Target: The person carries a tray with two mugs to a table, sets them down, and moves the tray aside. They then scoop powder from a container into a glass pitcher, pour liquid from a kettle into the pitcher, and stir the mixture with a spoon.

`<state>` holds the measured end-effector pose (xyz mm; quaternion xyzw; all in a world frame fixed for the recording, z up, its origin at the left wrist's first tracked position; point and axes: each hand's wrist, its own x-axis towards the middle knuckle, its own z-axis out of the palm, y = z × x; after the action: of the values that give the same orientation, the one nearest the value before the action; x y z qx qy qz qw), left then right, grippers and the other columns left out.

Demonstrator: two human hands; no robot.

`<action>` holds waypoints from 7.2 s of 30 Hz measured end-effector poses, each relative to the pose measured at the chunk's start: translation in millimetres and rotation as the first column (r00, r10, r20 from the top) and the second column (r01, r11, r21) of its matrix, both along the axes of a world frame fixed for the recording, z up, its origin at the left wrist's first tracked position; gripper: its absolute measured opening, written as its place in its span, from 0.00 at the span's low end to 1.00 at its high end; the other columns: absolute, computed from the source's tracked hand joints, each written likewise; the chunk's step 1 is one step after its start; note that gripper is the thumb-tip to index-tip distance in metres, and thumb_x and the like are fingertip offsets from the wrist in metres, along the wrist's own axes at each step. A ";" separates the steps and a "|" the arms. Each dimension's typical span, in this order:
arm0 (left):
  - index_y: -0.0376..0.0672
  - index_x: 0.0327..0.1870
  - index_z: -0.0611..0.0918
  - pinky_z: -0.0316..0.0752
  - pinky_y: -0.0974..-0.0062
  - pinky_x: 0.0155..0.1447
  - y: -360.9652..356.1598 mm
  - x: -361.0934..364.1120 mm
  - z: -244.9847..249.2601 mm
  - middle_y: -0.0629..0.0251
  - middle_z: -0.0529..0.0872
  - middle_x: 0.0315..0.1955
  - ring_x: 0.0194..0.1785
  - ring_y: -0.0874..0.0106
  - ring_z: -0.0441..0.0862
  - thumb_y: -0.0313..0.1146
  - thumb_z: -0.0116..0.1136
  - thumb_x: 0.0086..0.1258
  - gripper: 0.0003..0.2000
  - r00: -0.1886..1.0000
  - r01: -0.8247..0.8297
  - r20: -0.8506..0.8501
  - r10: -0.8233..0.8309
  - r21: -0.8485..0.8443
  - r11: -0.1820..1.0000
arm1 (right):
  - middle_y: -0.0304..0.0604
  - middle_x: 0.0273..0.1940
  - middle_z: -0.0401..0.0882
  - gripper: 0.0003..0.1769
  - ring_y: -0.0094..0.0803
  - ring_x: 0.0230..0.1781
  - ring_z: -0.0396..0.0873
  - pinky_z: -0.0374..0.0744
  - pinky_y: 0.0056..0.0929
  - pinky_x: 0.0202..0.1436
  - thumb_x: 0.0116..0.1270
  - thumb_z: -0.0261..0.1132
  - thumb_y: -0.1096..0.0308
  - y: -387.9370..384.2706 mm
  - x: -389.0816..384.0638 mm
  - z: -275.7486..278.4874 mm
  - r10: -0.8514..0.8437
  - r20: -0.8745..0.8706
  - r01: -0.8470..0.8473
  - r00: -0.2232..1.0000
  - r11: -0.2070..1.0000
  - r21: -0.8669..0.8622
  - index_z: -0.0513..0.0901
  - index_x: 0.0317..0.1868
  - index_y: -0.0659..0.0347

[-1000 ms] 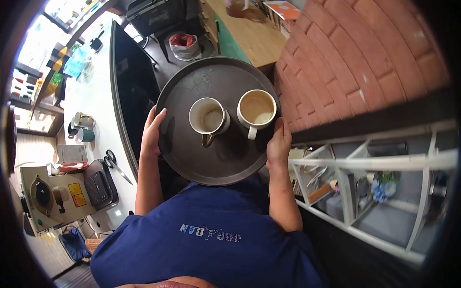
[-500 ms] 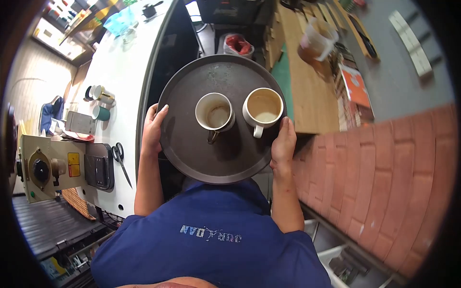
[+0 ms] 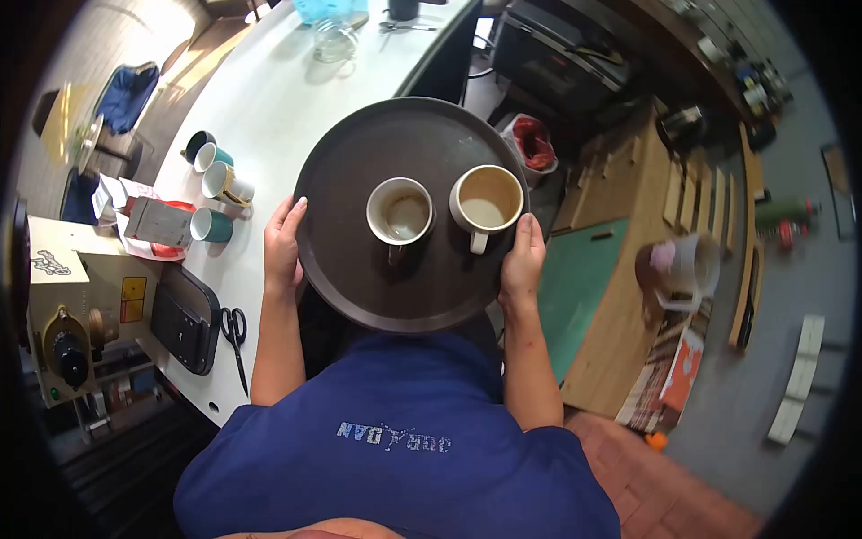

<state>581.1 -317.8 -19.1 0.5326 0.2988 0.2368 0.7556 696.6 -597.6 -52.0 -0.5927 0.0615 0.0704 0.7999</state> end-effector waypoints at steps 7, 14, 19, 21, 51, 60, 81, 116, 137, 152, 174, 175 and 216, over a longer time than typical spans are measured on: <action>0.24 0.60 0.70 0.70 0.77 0.60 42.9 26.8 -45.2 0.55 0.80 0.51 0.54 0.72 0.77 0.31 0.55 0.71 0.22 0.968 -0.249 -0.035 0.248 -0.021 0.968 | 0.38 0.44 0.79 0.20 0.21 0.45 0.75 0.72 0.22 0.52 0.78 0.46 0.58 75.2 100.5 -18.2 0.254 -0.078 -0.257 0.964 0.966 -0.037 0.77 0.50 0.66; 0.20 0.62 0.65 0.59 0.72 0.70 37.0 50.8 -67.7 0.45 0.73 0.60 0.66 0.64 0.67 0.38 0.58 0.69 0.30 0.805 -0.562 -0.177 0.566 0.075 0.824 | 0.37 0.44 0.78 0.20 0.20 0.44 0.73 0.72 0.21 0.50 0.78 0.47 0.57 136.6 190.6 -39.6 0.544 -0.046 -0.546 0.838 0.835 -0.072 0.76 0.51 0.67; 0.20 0.62 0.66 0.59 0.72 0.69 30.4 68.8 -62.2 0.45 0.73 0.60 0.66 0.65 0.68 0.40 0.59 0.69 0.32 0.702 -0.666 -0.231 0.673 0.122 0.736 | 0.38 0.46 0.78 0.21 0.21 0.46 0.73 0.72 0.22 0.52 0.78 0.47 0.57 169.4 230.3 -52.9 0.667 -0.083 -0.671 0.741 0.740 -0.042 0.75 0.53 0.68; 0.20 0.62 0.66 0.60 0.72 0.69 30.3 74.6 -61.1 0.45 0.73 0.60 0.66 0.65 0.68 0.40 0.59 0.69 0.31 0.668 -0.688 -0.261 0.697 0.142 0.712 | 0.40 0.49 0.78 0.22 0.23 0.49 0.73 0.71 0.23 0.55 0.78 0.46 0.57 179.9 237.0 -52.6 0.658 -0.090 -0.664 0.748 0.741 -0.102 0.74 0.55 0.68; 0.23 0.62 0.68 0.65 0.71 0.66 69.9 75.7 -82.2 0.42 0.74 0.59 0.64 0.61 0.72 0.42 0.61 0.67 0.32 0.635 -0.647 -0.263 0.727 0.334 0.686 | 0.41 0.50 0.78 0.21 0.25 0.50 0.73 0.70 0.24 0.55 0.78 0.46 0.59 222.5 227.6 -68.9 0.630 -0.052 -0.627 0.774 0.753 -0.199 0.73 0.58 0.67; 0.25 0.63 0.68 0.62 0.69 0.68 77.8 71.5 -86.4 0.43 0.71 0.62 0.66 0.60 0.69 0.41 0.61 0.67 0.31 0.702 -0.613 -0.231 0.674 0.287 0.737 | 0.46 0.49 0.70 0.20 0.30 0.46 0.73 0.72 0.28 0.53 0.73 0.55 0.61 242.8 242.9 -98.8 0.582 0.085 -0.531 0.809 0.784 -0.321 0.75 0.57 0.67; 0.32 0.45 0.82 0.73 0.81 0.43 30.7 141.0 -29.2 0.66 0.85 0.33 0.35 0.81 0.78 0.40 0.61 0.68 0.17 0.865 -0.084 -0.466 0.189 0.236 0.968 | 0.34 0.32 0.78 0.17 0.18 0.26 0.74 0.71 0.17 0.30 0.72 0.58 0.56 229.5 249.2 -3.4 0.966 -0.190 -0.946 0.174 0.111 -0.303 0.80 0.42 0.64; 0.32 0.43 0.83 0.76 0.79 0.39 34.5 59.5 -42.9 0.63 0.86 0.30 0.32 0.77 0.82 0.30 0.60 0.67 0.10 0.843 -0.230 -0.331 0.423 0.489 0.841 | 0.37 0.32 0.75 0.14 0.23 0.32 0.75 0.70 0.21 0.37 0.76 0.50 0.59 427.5 195.2 1.4 0.999 0.046 -0.978 -0.006 0.004 -0.207 0.74 0.41 0.61; 0.35 0.31 0.80 0.66 0.77 0.29 21.8 107.1 -18.2 0.72 0.73 0.18 0.23 0.80 0.65 0.46 0.73 0.55 0.21 0.563 -0.402 -0.565 0.603 0.451 0.797 | 0.40 0.31 0.76 0.16 0.21 0.27 0.70 0.72 0.22 0.34 0.74 0.51 0.61 535.0 167.4 -27.1 0.957 -0.027 -0.920 -0.290 -0.286 -0.269 0.76 0.41 0.68; 0.36 0.32 0.82 0.58 0.86 0.29 -20.7 61.2 -23.7 0.81 0.70 0.21 0.25 0.88 0.62 0.35 0.70 0.61 0.12 0.316 -0.866 -0.143 0.938 0.360 0.346 | 0.44 0.33 0.79 0.15 0.19 0.24 0.66 0.69 0.20 0.30 0.72 0.51 0.62 539.7 156.9 -29.0 0.952 -0.053 -0.921 -0.301 -0.305 -0.244 0.76 0.43 0.68; 0.36 0.28 0.83 0.59 0.81 0.29 22.8 -15.5 -49.5 0.79 0.71 0.17 0.23 0.84 0.63 0.47 0.70 0.58 0.19 0.107 -0.874 -0.394 0.913 0.400 0.275 | 0.47 0.37 0.80 0.15 0.18 0.20 0.63 0.65 0.18 0.24 0.73 0.51 0.60 538.1 151.0 -29.0 0.961 -0.142 -0.924 -0.238 -0.269 -0.273 0.73 0.43 0.67; 0.37 0.29 0.83 0.60 0.81 0.29 24.5 -17.1 -49.5 0.79 0.72 0.18 0.23 0.84 0.64 0.47 0.70 0.58 0.18 0.105 -0.867 -0.409 0.907 0.409 0.285 | 0.47 0.38 0.80 0.15 0.18 0.20 0.63 0.65 0.18 0.24 0.73 0.51 0.60 538.3 150.7 -28.9 0.959 -0.146 -0.919 -0.244 -0.276 -0.281 0.73 0.43 0.67; 0.34 0.32 0.77 0.70 0.64 0.36 -32.9 78.7 -42.9 0.50 0.78 0.21 0.28 0.59 0.77 0.53 0.42 0.75 0.26 0.143 -0.705 -0.688 0.711 0.433 0.561 | 0.56 0.40 0.81 0.14 0.52 0.43 0.79 0.75 0.41 0.46 0.65 0.63 0.59 460.5 225.2 40.9 0.860 0.300 -0.474 -0.413 0.078 -0.877 0.78 0.42 0.62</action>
<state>659.8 -350.8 -62.0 0.3734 0.8200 0.2905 0.3221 921.8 -137.1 -11.1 -0.5258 -0.7660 0.2345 0.2861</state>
